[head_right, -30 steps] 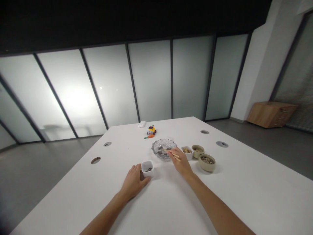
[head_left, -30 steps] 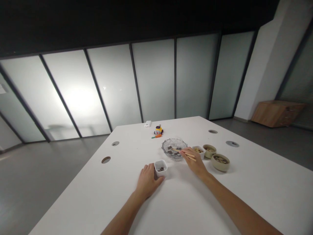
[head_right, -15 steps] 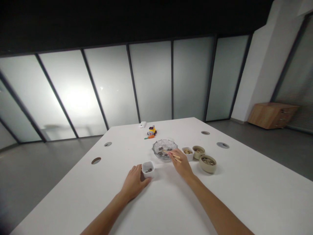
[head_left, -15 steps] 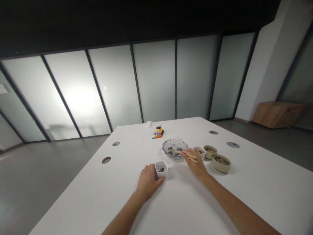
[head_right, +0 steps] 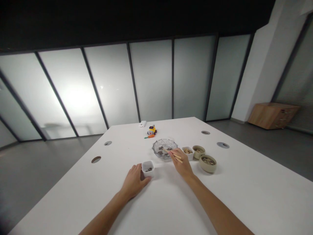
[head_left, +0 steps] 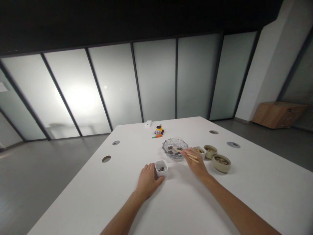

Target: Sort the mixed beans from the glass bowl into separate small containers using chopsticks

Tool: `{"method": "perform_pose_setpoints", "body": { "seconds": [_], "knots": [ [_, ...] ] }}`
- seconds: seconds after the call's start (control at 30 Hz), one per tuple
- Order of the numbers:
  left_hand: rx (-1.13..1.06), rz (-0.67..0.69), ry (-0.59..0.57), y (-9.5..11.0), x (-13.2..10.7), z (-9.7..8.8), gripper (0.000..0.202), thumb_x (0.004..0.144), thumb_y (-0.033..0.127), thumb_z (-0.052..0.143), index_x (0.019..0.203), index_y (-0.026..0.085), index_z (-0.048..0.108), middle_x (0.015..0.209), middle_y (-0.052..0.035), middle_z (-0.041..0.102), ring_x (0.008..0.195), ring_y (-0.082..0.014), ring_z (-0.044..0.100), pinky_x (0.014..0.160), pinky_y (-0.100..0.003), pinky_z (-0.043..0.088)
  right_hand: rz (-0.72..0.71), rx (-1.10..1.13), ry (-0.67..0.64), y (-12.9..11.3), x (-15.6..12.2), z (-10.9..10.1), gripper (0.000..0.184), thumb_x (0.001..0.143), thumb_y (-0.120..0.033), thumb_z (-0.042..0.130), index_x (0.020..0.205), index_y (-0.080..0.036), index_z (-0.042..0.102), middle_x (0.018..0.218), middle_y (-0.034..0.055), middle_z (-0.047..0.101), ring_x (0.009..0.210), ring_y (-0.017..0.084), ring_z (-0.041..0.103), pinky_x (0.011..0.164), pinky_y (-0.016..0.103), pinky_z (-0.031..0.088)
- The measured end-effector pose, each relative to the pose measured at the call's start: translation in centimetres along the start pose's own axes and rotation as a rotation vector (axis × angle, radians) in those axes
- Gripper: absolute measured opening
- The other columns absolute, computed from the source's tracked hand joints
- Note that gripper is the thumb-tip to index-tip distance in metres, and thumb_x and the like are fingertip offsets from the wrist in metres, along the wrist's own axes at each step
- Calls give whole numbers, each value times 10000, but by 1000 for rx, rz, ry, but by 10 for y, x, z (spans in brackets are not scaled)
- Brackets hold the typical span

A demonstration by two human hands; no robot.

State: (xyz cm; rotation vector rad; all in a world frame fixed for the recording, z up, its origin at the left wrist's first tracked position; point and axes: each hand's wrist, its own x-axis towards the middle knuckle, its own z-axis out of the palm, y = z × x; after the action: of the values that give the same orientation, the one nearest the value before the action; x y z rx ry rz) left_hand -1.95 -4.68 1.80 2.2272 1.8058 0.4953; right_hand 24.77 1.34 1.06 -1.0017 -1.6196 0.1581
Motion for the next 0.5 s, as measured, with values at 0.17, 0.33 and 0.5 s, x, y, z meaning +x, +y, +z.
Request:
{"method": "perform_pose_setpoints", "body": {
  "seconds": [0.17, 0.33, 0.5],
  "knots": [
    [-2, 15, 8, 0, 0, 0, 324, 873, 478, 658, 1055, 228, 561, 1131, -80, 661, 1151, -281, 566, 921, -345, 411, 3, 17, -8, 2, -1, 2, 328, 994, -492, 569, 897, -239, 754, 880, 72, 721, 806, 223, 671, 749, 372, 566],
    [1, 23, 22, -1, 0, 2, 318, 874, 471, 660, 1050, 227, 558, 1134, -80, 658, 1141, -279, 571, 909, -347, 413, 52, 55, -74, 2, -2, 5, 339, 987, -504, 581, 920, -227, 764, 913, 81, 731, 853, 235, 685, 746, 365, 565],
    [9, 6, 7, -1, 0, 3, 328, 870, 477, 658, 1063, 231, 562, 1144, -79, 663, 1158, -280, 567, 934, -348, 411, 66, 48, -53, 3, 0, 5, 363, 979, -525, 580, 874, -223, 752, 908, 82, 740, 855, 237, 690, 747, 360, 566]
  ]
}}
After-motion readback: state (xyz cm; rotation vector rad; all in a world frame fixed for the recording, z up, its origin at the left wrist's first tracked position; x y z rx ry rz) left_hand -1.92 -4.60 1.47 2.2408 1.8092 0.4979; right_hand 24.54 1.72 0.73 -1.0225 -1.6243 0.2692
